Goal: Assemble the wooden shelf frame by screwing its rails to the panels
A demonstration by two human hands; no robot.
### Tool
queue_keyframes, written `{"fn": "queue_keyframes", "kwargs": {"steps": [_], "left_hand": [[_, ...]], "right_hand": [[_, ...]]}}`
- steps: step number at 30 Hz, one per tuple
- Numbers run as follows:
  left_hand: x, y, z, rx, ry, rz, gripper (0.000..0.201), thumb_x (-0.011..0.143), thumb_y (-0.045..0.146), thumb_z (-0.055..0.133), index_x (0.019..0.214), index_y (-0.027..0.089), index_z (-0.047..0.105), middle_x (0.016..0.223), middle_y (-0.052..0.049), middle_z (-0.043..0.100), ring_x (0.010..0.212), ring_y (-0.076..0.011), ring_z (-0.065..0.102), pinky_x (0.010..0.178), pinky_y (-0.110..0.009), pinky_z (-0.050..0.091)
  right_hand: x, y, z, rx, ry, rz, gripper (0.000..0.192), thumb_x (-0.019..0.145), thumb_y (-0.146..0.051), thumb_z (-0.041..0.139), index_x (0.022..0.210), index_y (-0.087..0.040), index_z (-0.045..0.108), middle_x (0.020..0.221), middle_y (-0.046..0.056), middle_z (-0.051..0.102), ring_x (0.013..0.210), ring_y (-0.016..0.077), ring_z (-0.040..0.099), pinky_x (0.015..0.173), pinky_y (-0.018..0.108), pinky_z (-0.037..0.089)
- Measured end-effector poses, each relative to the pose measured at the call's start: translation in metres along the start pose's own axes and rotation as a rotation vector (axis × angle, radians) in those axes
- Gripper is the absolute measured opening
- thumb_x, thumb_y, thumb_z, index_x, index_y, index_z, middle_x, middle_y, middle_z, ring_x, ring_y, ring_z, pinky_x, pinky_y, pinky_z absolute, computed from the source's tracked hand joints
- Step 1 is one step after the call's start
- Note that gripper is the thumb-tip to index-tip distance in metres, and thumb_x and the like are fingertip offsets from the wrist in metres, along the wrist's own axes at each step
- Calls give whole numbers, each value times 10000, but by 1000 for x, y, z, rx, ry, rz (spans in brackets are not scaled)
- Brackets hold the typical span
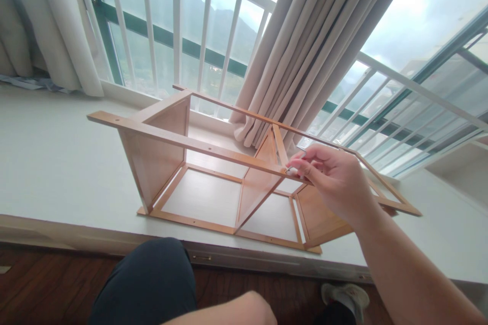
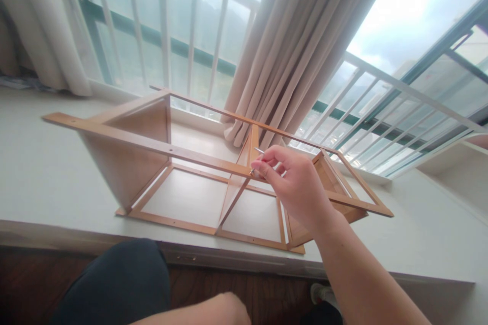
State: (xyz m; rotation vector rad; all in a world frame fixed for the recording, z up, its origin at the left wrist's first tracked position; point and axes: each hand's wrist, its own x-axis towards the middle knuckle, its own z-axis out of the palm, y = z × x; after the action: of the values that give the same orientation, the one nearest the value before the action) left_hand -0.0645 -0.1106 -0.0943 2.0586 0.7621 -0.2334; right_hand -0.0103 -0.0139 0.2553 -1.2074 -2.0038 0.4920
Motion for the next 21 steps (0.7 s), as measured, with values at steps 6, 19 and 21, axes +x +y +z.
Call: {"fn": "queue_keyframes", "kwargs": {"steps": [6,19,21], "left_hand": [[1,-1,1,7,-1,6,336,956,400,640,1258,252,650,1352,-94,625,1150,-224,634,933,-403,578],[20,-7,8,59,-128,39,336,954,405,644,1247,242,654,1336,-94,636,1143,-223,639,929,-406,579],[27,-8,9,88,-190,39,343,938,412,665,1229,230,668,1295,-92,665,1122,-221,652,924,-413,578]], "right_hand": [[0,-1,-1,-11,-2,5,367,868,-553,717,860,-187,716,808,57,751,747,201,737,708,335,626],[0,-7,1,-49,8,-1,350,865,-530,728,798,-187,709,737,30,714,647,144,652,624,275,542],[0,-7,1,-47,6,0,352,860,-536,730,796,-191,708,740,27,713,649,144,648,623,274,534]]}}
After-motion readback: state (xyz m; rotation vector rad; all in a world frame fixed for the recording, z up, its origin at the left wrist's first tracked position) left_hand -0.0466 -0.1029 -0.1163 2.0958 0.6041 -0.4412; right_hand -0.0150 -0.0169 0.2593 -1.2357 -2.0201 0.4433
